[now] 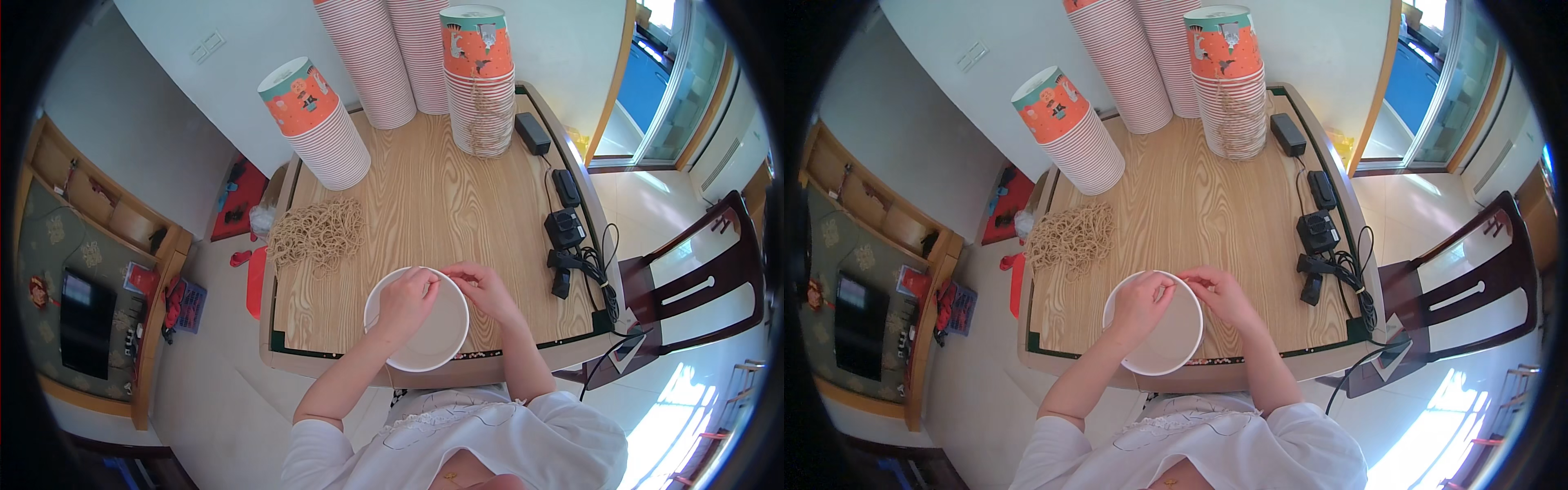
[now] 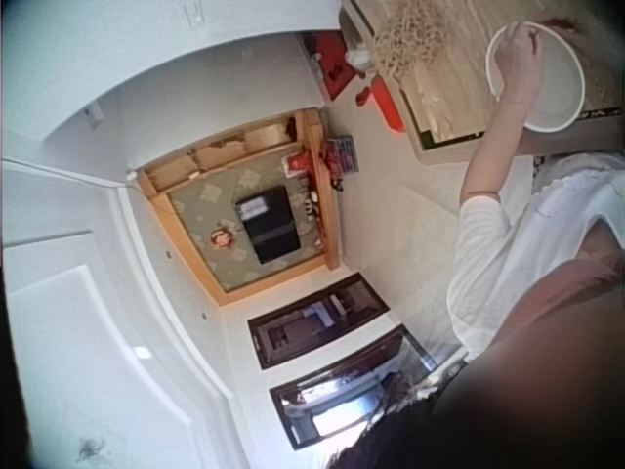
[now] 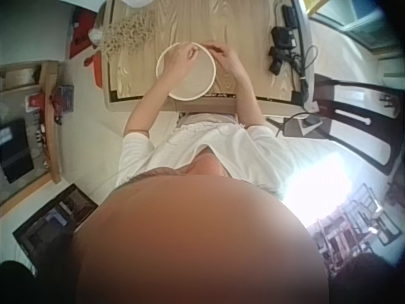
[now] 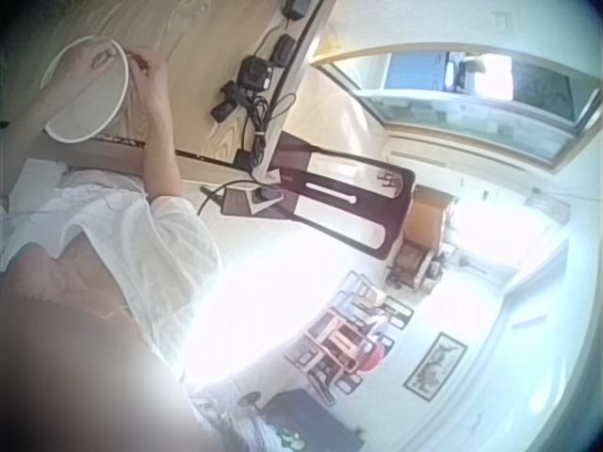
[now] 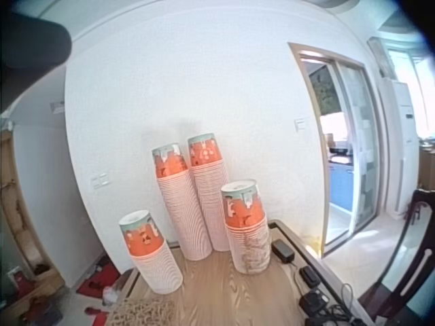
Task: Placing rubber bands around paper buckets.
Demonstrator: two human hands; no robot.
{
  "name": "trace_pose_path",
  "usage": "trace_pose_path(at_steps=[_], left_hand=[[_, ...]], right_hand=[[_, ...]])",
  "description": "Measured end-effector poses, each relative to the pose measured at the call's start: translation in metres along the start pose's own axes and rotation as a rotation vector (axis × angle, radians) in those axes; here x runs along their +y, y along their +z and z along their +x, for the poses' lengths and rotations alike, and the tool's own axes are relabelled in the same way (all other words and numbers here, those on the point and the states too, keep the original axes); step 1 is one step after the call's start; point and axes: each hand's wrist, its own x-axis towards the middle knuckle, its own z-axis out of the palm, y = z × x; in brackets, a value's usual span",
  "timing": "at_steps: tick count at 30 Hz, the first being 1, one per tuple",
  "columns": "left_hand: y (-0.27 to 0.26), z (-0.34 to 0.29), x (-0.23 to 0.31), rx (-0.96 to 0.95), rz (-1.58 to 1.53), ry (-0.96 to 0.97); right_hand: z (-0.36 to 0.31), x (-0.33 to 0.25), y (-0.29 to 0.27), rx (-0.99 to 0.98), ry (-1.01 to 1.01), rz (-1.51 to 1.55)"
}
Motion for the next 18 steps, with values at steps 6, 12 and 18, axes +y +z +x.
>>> trace_pose_path(at_steps=[6,12,18], left_hand=[[-0.004,-0.002,0.000,-0.062,0.023,-0.036],[-0.029,0.008,0.015,-0.093,0.261,0.013],[-0.031,0.019,-0.010,-0.339,0.282,-0.009]], right_hand=[[0.003,0.002,0.004,0.041,-0.040,-0.082],[0.010,0.004,0.006,0.067,-0.019,-0.087],[0.028,-0.001,0.008,0.062,-0.022,-0.042]])
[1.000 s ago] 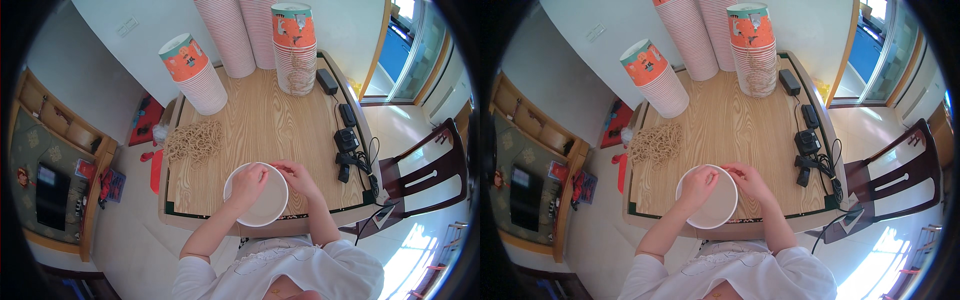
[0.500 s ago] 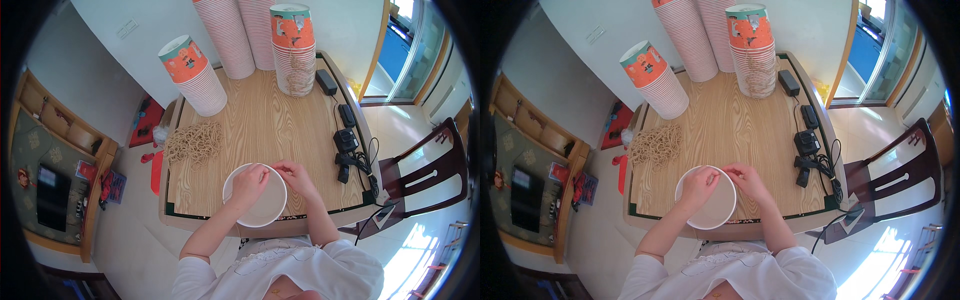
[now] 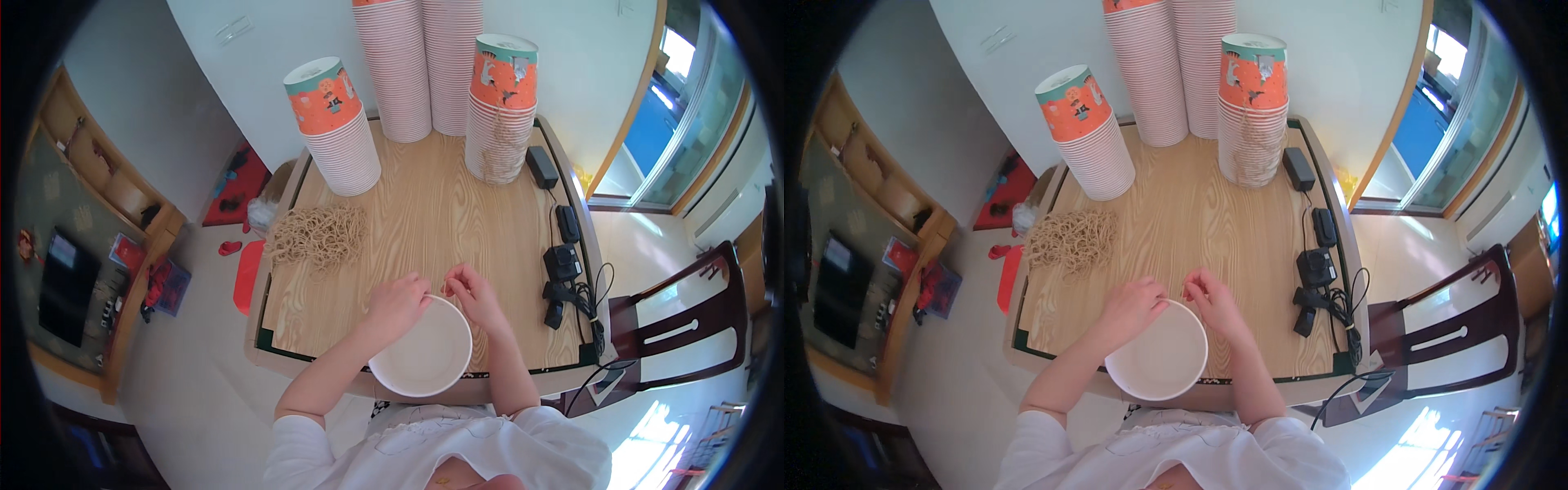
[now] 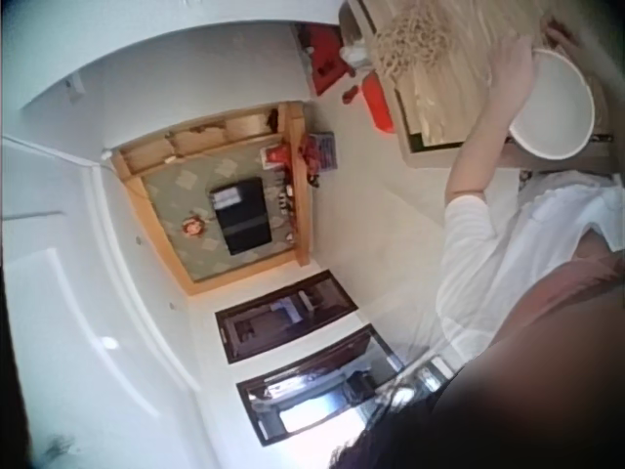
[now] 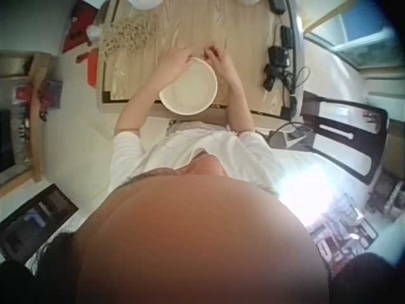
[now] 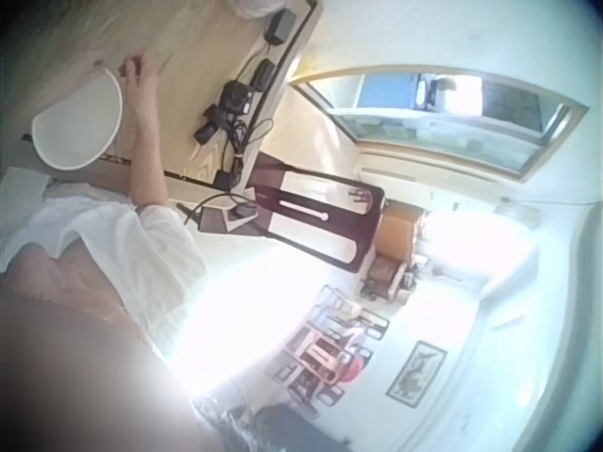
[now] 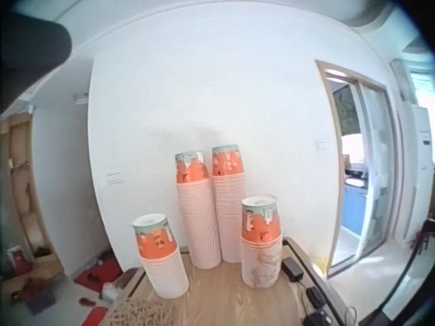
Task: Placing rubber bands around paper buckets.
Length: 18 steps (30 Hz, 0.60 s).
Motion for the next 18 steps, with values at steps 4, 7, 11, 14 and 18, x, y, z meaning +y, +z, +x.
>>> trace_pose_path(at_steps=[4,7,11,14,18], left_hand=[[0.000,0.001,-0.011,0.041,-0.142,-0.010],[-0.004,0.009,-0.023,-0.073,-0.428,-0.120],[0.031,0.027,-0.055,-0.123,-0.959,-0.138],[0.047,0.040,-0.062,-0.178,-1.225,-0.116],[0.037,0.060,-0.067,-0.161,-1.297,-0.148]], right_hand=[[0.012,-0.012,0.001,-0.057,0.048,-0.024],[0.021,-0.013,0.003,-0.062,0.009,0.006],[0.036,-0.012,0.007,-0.138,-0.013,-0.067],[0.047,-0.006,0.008,-0.164,-0.048,-0.197],[0.064,-0.007,0.006,-0.085,0.061,-0.099]])
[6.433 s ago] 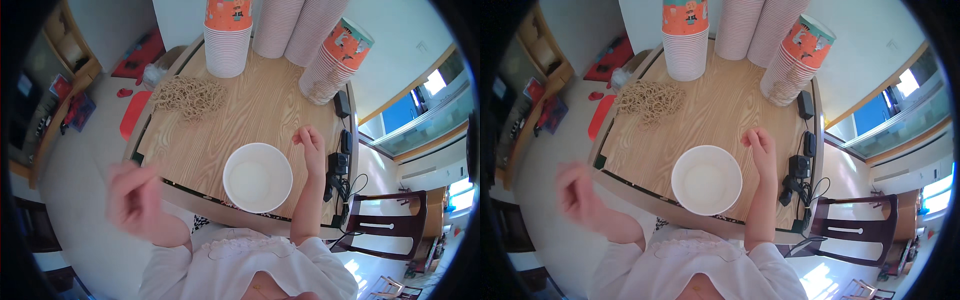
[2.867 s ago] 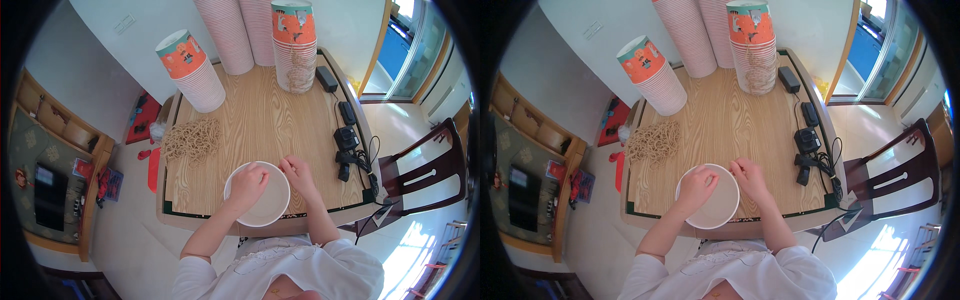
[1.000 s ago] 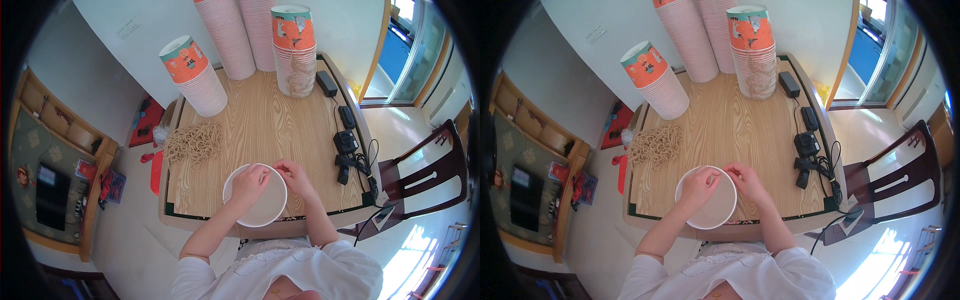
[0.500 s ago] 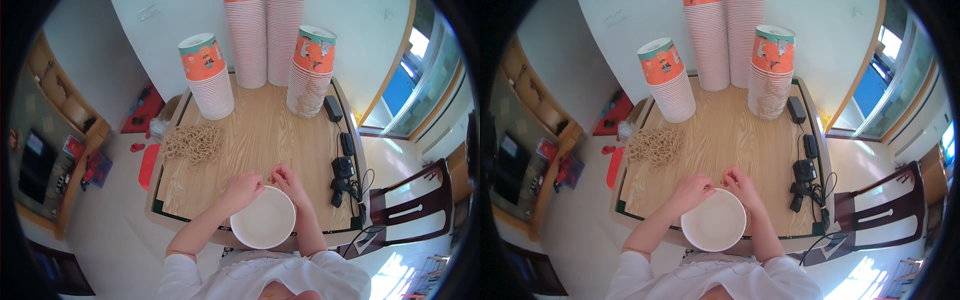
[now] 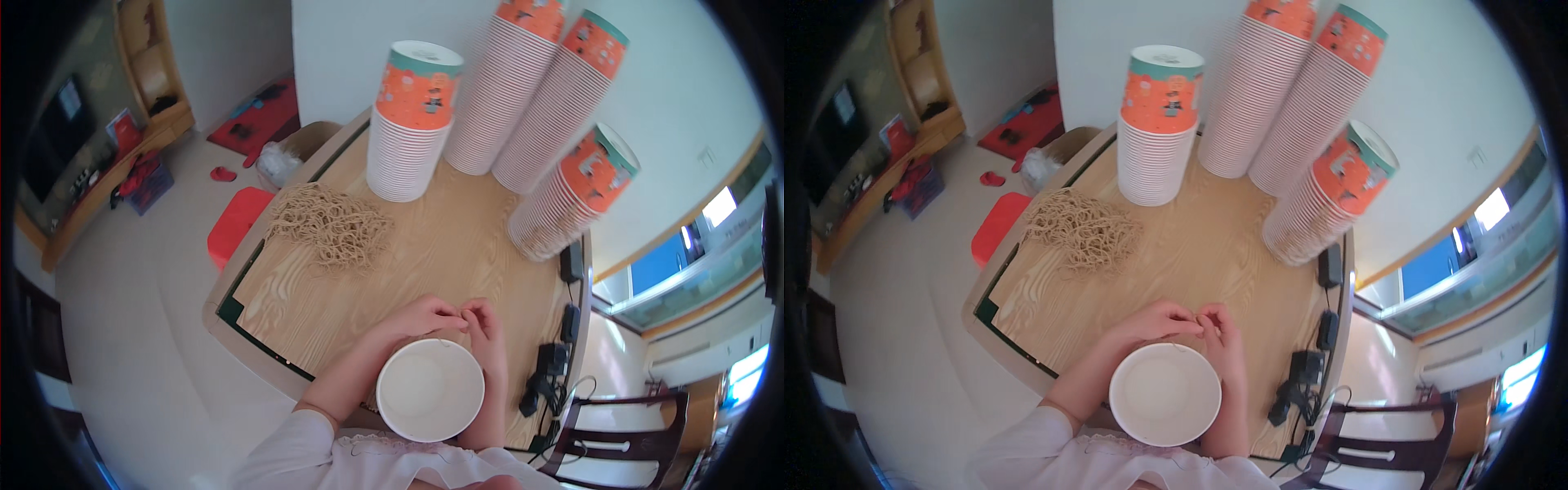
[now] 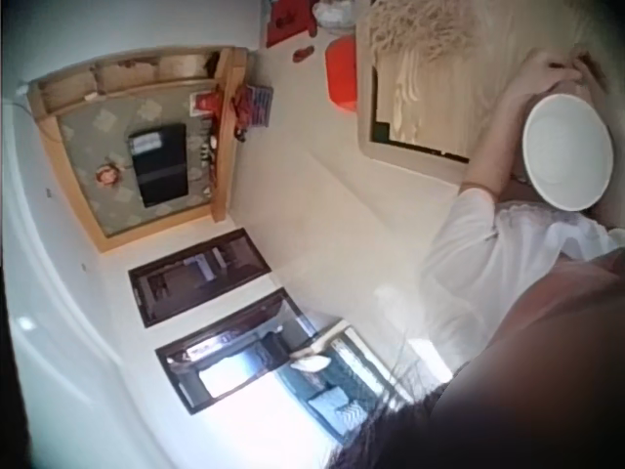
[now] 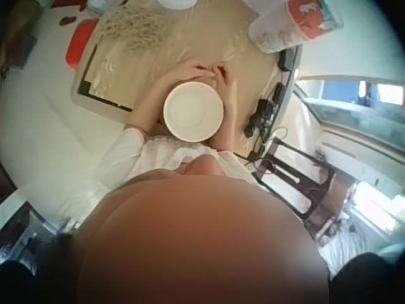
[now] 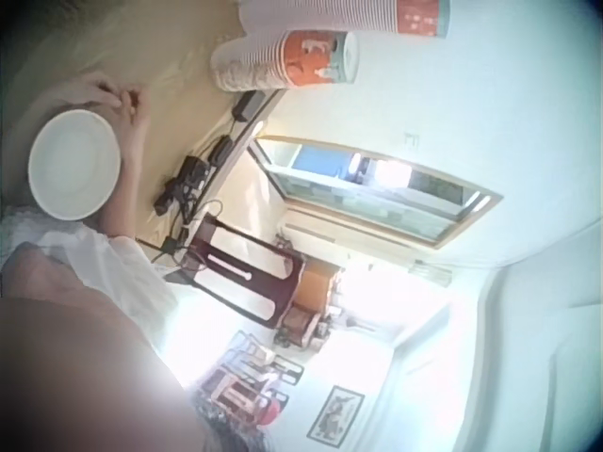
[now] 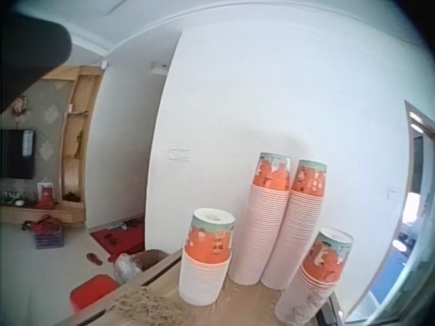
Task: Placing rubber bands around paper buckets.
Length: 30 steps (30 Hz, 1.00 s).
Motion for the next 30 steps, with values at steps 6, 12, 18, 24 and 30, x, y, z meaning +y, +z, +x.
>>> trace_pose_path(at_steps=[6,12,18,24,30], left_hand=[[-0.021,0.036,0.005,0.027,0.137,0.164],[-0.032,0.055,0.011,0.083,0.272,0.112],[-0.022,0.061,0.022,0.075,0.399,0.094],[-0.019,0.055,0.023,0.172,0.390,0.176],[-0.021,0.048,0.024,0.127,0.459,0.190]], right_hand=[[0.036,-0.014,-0.011,-0.001,-0.077,-0.067],[0.061,-0.021,-0.031,0.070,0.129,-0.224],[0.063,-0.016,-0.030,0.014,0.197,-0.344],[0.069,-0.020,-0.036,-0.164,0.097,-0.327],[0.067,-0.021,-0.047,-0.233,0.070,-0.326]])
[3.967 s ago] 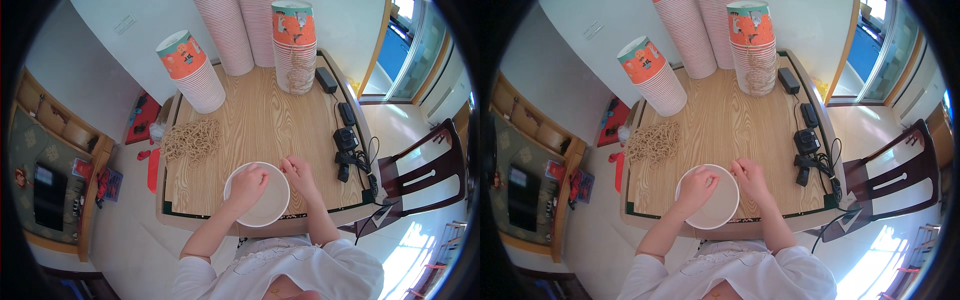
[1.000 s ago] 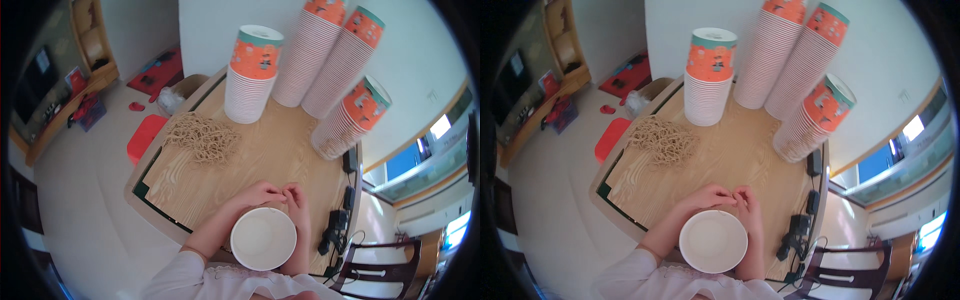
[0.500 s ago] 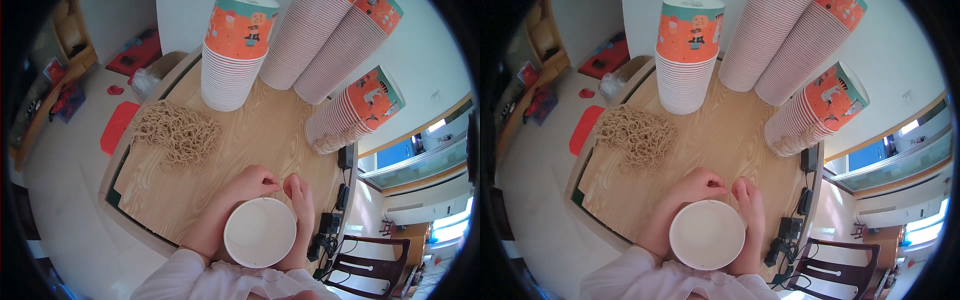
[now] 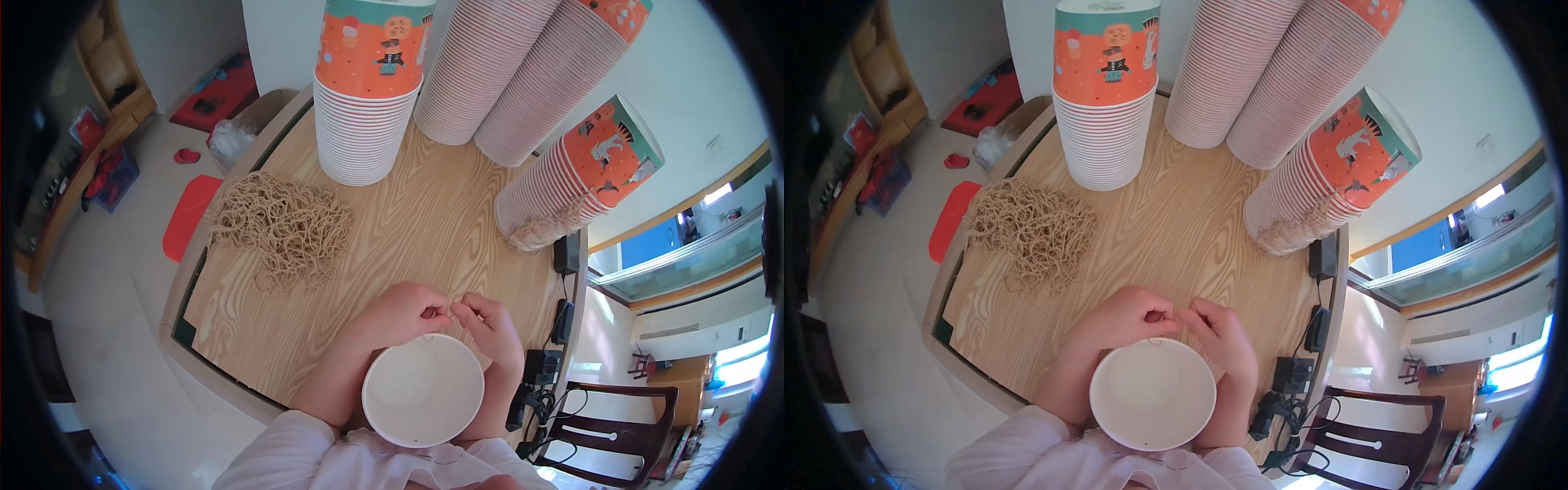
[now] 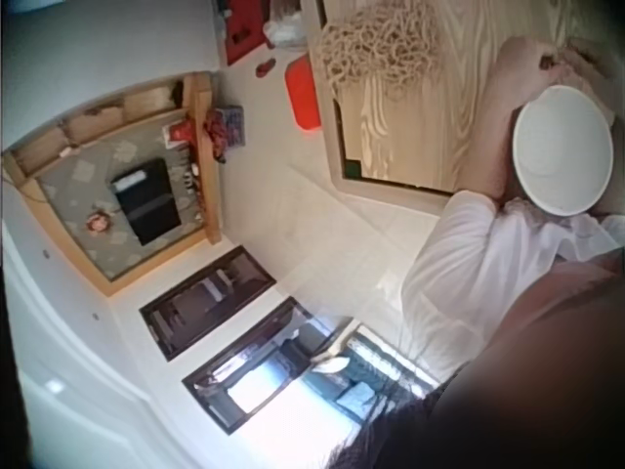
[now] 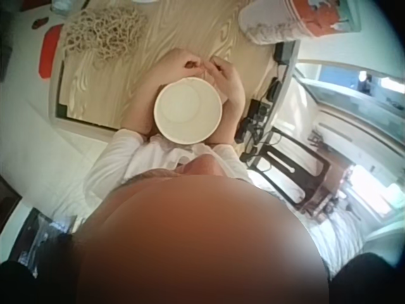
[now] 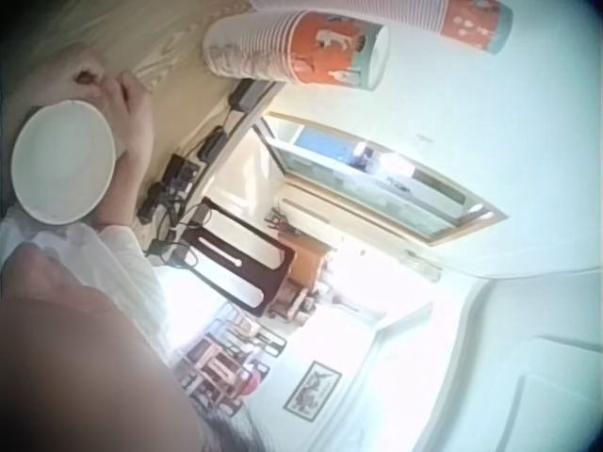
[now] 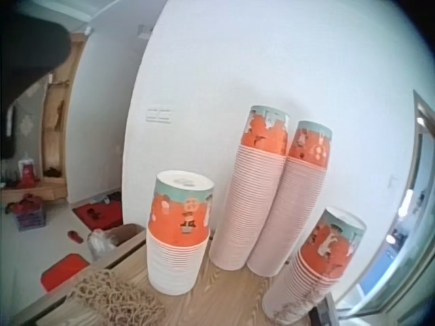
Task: Placing rubber bands around paper buckets.
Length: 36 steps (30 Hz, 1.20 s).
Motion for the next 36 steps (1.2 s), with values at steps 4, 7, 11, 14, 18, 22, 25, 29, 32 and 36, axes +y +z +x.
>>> trace_pose_path(at_steps=[4,7,11,14,18,22,25,29,32,36], left_hand=[[-0.004,0.000,0.005,-0.003,0.013,0.024],[-0.005,-0.001,0.006,0.027,-0.006,0.002],[-0.003,0.000,0.004,0.051,0.018,0.006],[-0.004,-0.001,0.004,0.043,0.026,0.021],[-0.004,-0.005,0.006,0.070,0.049,0.022],[-0.003,-0.007,0.002,0.113,0.046,0.024],[-0.003,-0.007,0.004,0.131,0.053,0.029],[-0.005,-0.007,0.008,0.107,0.025,-0.037],[-0.005,-0.008,0.008,0.119,0.001,-0.048],[-0.005,-0.007,0.008,0.154,0.036,-0.002]], right_hand=[[0.004,0.004,0.001,0.011,0.013,0.021],[0.004,-0.003,0.000,0.000,-0.002,0.021],[0.002,-0.004,0.000,0.018,-0.021,0.070],[0.000,-0.008,-0.002,0.072,-0.013,0.063],[0.000,-0.001,0.000,0.107,-0.040,-0.030],[0.004,-0.002,0.005,0.251,0.088,0.042],[0.004,-0.002,0.006,0.261,0.094,0.053],[0.005,-0.003,0.008,0.132,0.099,-0.047],[0.004,-0.002,0.007,0.115,0.062,-0.018],[0.002,0.000,0.006,0.171,0.019,0.138]])
